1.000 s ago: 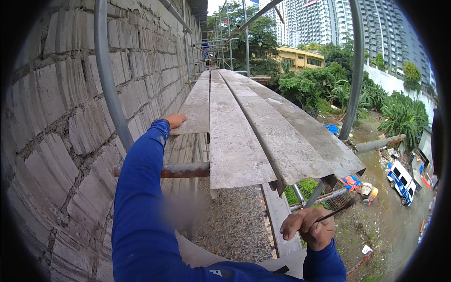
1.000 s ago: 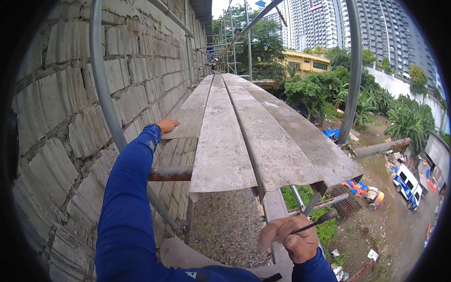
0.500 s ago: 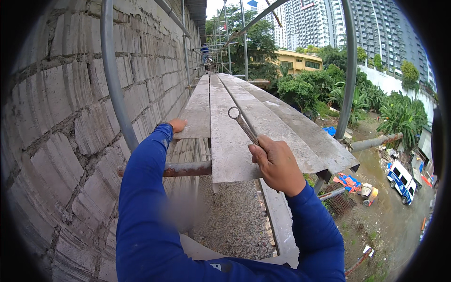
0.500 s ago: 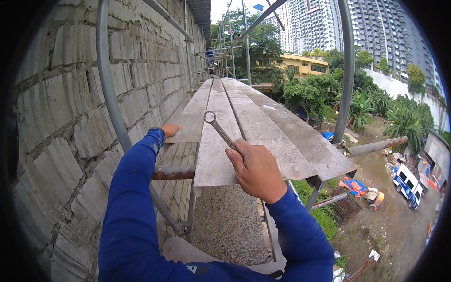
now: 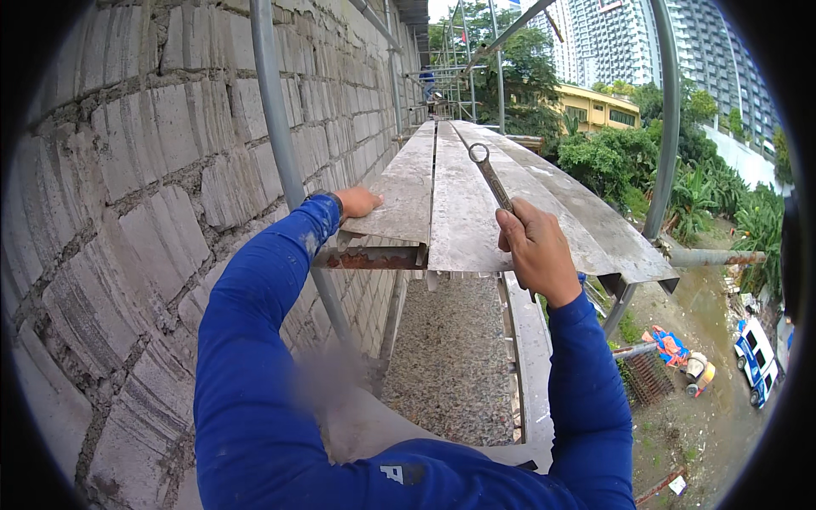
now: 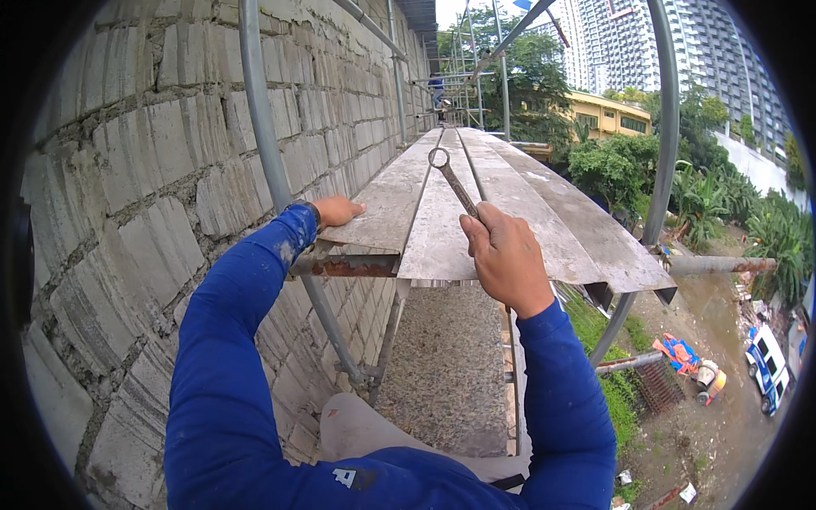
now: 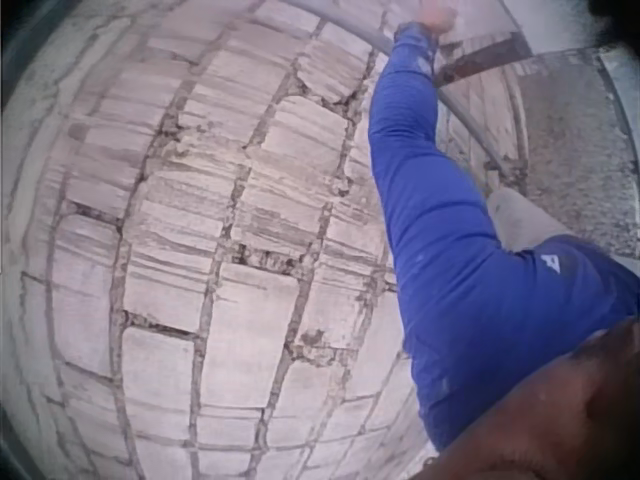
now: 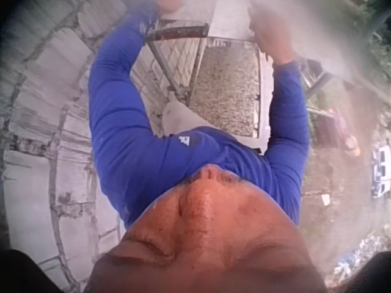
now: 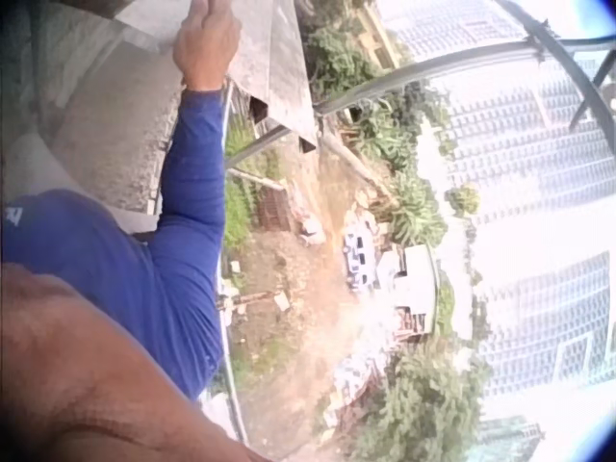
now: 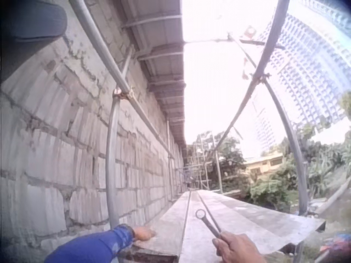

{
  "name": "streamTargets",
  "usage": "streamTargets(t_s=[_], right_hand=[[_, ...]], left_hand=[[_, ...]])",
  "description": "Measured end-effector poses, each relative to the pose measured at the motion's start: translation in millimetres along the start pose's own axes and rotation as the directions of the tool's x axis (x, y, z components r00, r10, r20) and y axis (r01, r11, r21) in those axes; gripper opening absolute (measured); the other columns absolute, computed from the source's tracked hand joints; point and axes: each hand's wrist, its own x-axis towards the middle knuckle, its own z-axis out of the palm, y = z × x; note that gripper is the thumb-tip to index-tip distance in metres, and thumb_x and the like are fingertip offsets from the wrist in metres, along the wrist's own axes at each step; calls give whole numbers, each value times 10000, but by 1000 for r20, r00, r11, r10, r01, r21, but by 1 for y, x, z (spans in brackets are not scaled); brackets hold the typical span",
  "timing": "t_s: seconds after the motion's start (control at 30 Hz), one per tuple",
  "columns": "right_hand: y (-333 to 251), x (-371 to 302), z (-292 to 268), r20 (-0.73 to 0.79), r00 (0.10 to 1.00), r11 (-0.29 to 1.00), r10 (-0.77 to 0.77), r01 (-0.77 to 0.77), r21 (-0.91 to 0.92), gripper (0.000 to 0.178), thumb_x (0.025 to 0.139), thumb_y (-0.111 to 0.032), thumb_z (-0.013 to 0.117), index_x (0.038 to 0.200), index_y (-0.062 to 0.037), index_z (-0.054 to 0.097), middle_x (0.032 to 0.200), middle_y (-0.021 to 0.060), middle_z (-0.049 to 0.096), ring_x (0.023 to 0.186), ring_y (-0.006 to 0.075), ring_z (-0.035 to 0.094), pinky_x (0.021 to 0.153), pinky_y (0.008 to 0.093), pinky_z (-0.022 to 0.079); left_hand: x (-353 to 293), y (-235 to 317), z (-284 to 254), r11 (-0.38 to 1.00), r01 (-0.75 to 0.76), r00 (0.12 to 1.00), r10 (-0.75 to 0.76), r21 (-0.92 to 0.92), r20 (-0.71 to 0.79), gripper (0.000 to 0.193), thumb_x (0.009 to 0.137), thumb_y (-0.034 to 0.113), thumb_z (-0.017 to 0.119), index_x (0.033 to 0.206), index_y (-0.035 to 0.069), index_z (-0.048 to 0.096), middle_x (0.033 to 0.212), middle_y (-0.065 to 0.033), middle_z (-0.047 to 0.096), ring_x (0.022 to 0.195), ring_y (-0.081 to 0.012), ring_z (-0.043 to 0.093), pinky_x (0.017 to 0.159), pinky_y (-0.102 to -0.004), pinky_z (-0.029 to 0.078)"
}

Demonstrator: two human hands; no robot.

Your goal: The person positions a curved metal sheet onto a scaffolding frame and secures it by tightening a metal clamp with a wrench. The person repeatedly adjusts the sheet and tightens the clamp to ensure it is firmly attached to the scaffolding structure.

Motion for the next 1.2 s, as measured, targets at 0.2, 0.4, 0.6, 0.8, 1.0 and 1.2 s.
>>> streamTargets(t_s=[0.2, 0.4, 0.6, 0.8, 1.0, 1.2], right_hand=[[9, -1, -13, -22, 999, 972, 49, -43, 232, 343, 1046, -266, 541, 806, -23, 570, 622, 110, 612, 588, 265, 599, 595, 396, 455], [12, -6, -49, -63, 995, 824, 82, -32, 565, 385, 1091, -336, 498, 862, -36, 576, 654, 22, 614, 595, 89, 551, 576, 269, 455], [64, -43, -156, -233, 958, 892, 165, -44, 449, 340, 1077, -333, 547, 890, -50, 579, 708, 43, 652, 620, 97, 625, 572, 248, 499], [124, -64, -241, -335, 905, 962, 263, -218, 167, 303, 1080, -310, 544, 889, -78, 583, 663, -8, 561, 543, 64, 491, 504, 225, 388], [178, -75, -244, -396, 850, 929, 348, -255, 268, 297, 1071, -315, 563, 888, -82, 590, 632, -58, 458, 532, 44, 391, 500, 235, 324], [257, -77, -258, -481, 770, 906, 420, -320, 279, 291, 1067, -294, 570, 918, -48, 615, 597, -69, 420, 502, 36, 348, 474, 231, 289]], left_hand=[[-58, 39, -55, 999, 10, 992, -5, -46, 123, 582, 1054, 427, 500, 1324, -86, 556, 994, -246, 728, 744, -293, 754, 576, -376, 626], [-126, 52, -157, 924, -317, 885, 208, -213, -416, 479, 1035, 427, 559, 1323, 45, 576, 944, -36, 633, 800, -112, 646, 701, -266, 543], [-160, 26, -110, 860, -505, 808, 441, -75, -391, 715, 997, 612, 545, 1425, 39, 550, 1252, -97, 641, 1171, -215, 615, 1026, -376, 471], [-117, 38, -96, 765, -645, 700, 592, 3, -399, 743, 1033, 613, 445, 1453, 4, 519, 1481, -185, 522, 1405, -297, 461, 1202, -411, 294], [-43, 25, 26, 812, -583, 812, 579, 34, 76, 692, 1069, 543, 399, 1566, 63, 372, 1635, -184, 320, 1536, -324, 251, 1239, -394, 188], [-44, 42, 37, 800, -590, 801, 597, -112, 48, 702, 1067, 532, 399, 1577, 51, 354, 1635, -173, 331, 1531, -313, 263, 1240, -382, 176]])
